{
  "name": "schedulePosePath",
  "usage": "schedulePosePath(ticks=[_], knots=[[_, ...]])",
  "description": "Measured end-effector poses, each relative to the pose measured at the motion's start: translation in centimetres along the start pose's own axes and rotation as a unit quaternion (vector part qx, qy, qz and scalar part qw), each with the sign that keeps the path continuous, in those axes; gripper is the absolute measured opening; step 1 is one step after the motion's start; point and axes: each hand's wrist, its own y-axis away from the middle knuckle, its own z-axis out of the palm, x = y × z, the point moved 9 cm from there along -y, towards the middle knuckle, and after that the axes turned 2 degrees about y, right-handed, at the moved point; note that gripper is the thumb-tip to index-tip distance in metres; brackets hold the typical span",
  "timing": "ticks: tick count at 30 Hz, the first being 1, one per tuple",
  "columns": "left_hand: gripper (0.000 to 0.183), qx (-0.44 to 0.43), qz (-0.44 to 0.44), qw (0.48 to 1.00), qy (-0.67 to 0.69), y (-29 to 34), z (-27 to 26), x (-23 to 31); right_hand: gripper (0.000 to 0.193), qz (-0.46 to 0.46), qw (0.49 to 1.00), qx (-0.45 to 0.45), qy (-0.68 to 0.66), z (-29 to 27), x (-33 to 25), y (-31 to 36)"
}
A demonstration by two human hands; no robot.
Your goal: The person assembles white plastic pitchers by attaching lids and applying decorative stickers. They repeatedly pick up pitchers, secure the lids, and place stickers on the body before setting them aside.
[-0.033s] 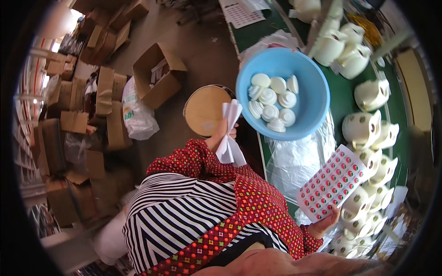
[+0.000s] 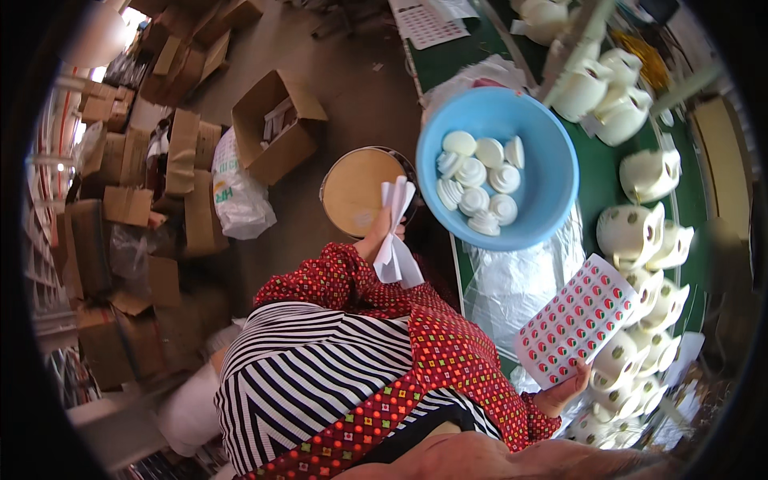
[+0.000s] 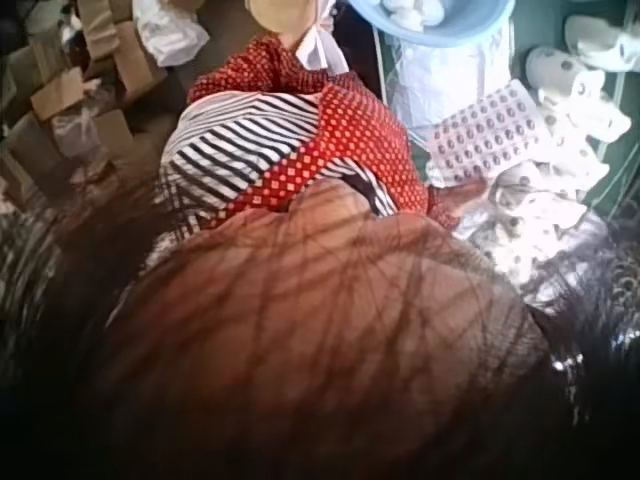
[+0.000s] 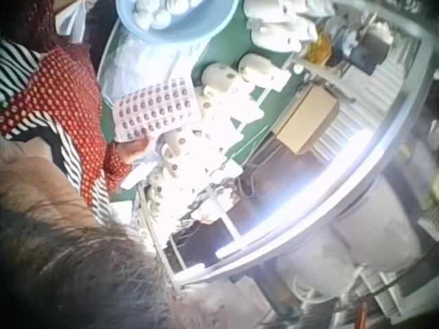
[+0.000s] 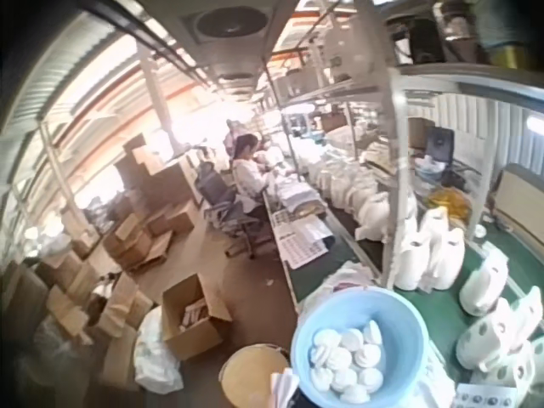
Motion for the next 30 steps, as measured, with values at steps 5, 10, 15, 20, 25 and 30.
schedulePosePath(ticks=[5,10,15,20,25,30], knots=[[0.031,0.227,0.128,0.965,0.016,-4.5,-22.3,2.0,0.073,0.041,0.996,-0.037,0.076,11.2,-0.1,-0.2],[0.028,0.263,0.227,0.937,-0.032,-3.4,-27.4,11.6,0.071,0.0,0.996,-0.036,0.082,16.5,1.0,-0.6],[0.036,0.393,0.232,0.857,0.24,5.6,-40.9,10.3,0.061,0.024,0.981,-0.13,0.142,25.3,3.5,-2.2],[0.031,0.384,0.234,0.865,0.224,8.0,-40.6,13.9,0.06,0.023,0.971,-0.211,0.114,29.6,6.4,-1.5],[0.023,0.355,0.156,0.898,0.207,11.6,-42.6,16.3,0.07,0.06,0.956,-0.25,0.139,35.7,10.6,1.7],[0.022,0.268,0.199,0.912,0.239,6.3,-49.7,25.7,0.073,0.096,0.945,-0.262,0.173,43.4,17.6,5.8]])
